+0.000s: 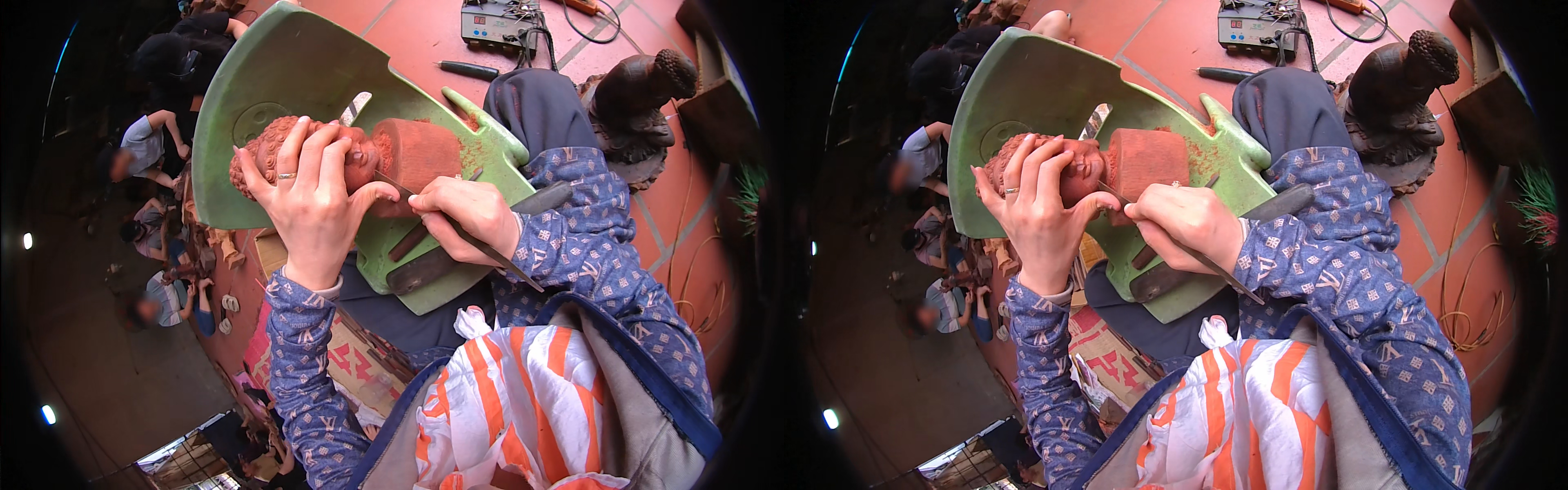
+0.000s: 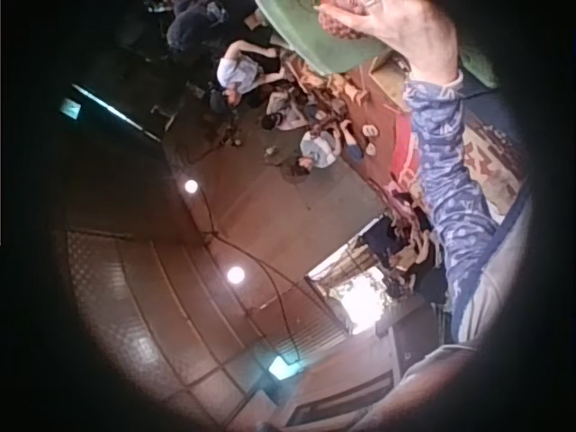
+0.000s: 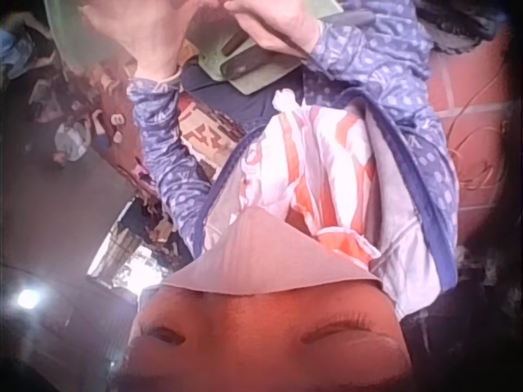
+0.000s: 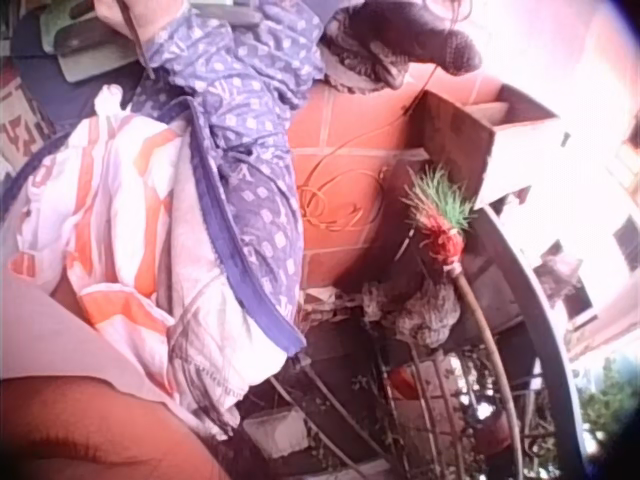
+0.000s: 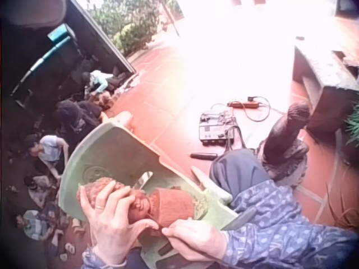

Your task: The person carves a reddish-brown wooden Buddha head using a metal chisel. They hold the head steady with one hand and carefully shape the facial features, including the eyes, nose, and mouth, with the other hand.

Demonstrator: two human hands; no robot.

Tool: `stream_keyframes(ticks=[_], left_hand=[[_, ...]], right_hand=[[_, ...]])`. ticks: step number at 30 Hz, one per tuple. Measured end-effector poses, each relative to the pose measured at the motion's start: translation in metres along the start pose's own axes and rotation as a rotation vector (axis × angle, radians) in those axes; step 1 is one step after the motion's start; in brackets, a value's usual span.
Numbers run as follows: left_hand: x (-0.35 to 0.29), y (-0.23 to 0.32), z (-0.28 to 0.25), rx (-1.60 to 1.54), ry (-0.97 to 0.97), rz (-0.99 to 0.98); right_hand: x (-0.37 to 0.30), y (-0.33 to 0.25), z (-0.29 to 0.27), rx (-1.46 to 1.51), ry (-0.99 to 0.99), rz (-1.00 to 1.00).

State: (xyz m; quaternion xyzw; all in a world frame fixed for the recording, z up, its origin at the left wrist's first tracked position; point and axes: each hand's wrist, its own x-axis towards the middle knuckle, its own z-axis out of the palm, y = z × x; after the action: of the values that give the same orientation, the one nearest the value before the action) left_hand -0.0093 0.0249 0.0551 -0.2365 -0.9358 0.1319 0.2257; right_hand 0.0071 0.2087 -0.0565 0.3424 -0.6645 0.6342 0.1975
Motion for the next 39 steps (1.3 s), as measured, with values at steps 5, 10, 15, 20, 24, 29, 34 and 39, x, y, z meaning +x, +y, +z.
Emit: stream_keyframes(ticks=[5, 10, 15, 20, 24, 29, 34, 39], left_hand=[[-0.002, -0.010, -0.008, -0.096, -0.060, 0.037], [-0.007, -0.037, -0.025, -0.224, 0.067, -0.007], [-0.015, -0.065, 0.009, -0.651, 0.229, -0.287], [-0.009, -0.066, 0.029, -0.635, 0.442, -0.270], [-0.009, -0.067, 0.034, -0.640, 0.470, -0.266], [-0.007, -0.069, 0.043, -0.648, 0.519, -0.249], [-0.007, -0.069, 0.047, -0.651, 0.536, -0.225], [-0.007, -0.071, 0.049, -0.647, 0.551, -0.213]], right_hand=[[0.009, -0.003, 0.001, 0.073, -0.044, -0.010], [0.011, -0.005, -0.007, 0.100, -0.045, 0.026], [0.006, 0.003, -0.011, -0.041, -0.093, -0.161], [0.019, 0.000, 0.010, -0.127, -0.171, -0.298], [0.014, 0.007, 0.003, -0.164, -0.168, -0.275], [0.015, -0.001, -0.005, -0.137, -0.096, -0.186], [0.020, 0.003, -0.004, -0.100, -0.161, -0.174], [0.014, 0.000, -0.001, -0.084, -0.056, -0.065]])
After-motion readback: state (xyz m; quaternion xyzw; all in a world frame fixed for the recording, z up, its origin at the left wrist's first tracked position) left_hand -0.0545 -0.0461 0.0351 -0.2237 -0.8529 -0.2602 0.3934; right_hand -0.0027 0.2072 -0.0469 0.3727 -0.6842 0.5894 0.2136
